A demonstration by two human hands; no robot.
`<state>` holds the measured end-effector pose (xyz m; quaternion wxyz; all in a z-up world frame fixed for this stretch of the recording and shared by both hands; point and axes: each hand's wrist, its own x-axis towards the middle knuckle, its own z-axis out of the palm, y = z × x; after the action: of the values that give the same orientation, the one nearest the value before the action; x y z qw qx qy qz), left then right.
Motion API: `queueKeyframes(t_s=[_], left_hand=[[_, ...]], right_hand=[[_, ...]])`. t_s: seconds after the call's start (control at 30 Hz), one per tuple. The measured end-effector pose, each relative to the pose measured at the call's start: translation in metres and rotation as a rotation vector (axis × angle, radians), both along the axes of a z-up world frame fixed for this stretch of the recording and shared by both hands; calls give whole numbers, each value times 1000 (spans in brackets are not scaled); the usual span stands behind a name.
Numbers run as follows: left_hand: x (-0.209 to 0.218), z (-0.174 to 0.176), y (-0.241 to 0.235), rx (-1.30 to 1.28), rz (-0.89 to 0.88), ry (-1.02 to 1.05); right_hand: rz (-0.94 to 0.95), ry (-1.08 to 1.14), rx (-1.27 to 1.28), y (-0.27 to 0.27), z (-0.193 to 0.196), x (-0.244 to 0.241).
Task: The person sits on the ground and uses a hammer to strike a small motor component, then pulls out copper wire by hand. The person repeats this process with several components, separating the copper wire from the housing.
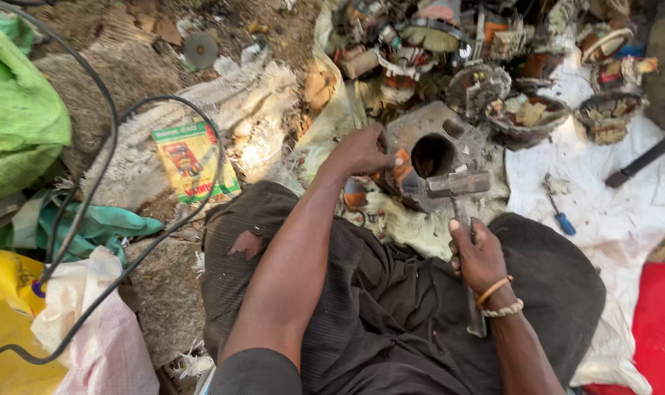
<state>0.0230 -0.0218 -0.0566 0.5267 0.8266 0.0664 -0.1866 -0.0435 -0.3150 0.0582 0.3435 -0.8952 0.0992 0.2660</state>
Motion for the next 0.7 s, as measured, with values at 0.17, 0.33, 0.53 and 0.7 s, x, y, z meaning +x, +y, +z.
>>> queueKeyframes(t_s=[0.17,0.33,0.53,0.7], left_hand=[[-4,-3,-5,17,17,-23],[0,-7,-5,-155,-10,-53],[-14,15,9,-234,63,33],[-8,41,-1,-361,-117,-326]], right_hand=[[121,-144,-209,-11,-13,-2],[588,-681,-421,36,-26,26],[649,-743,-282,85,-40,48],[455,-320,-253,88,-9,42]])
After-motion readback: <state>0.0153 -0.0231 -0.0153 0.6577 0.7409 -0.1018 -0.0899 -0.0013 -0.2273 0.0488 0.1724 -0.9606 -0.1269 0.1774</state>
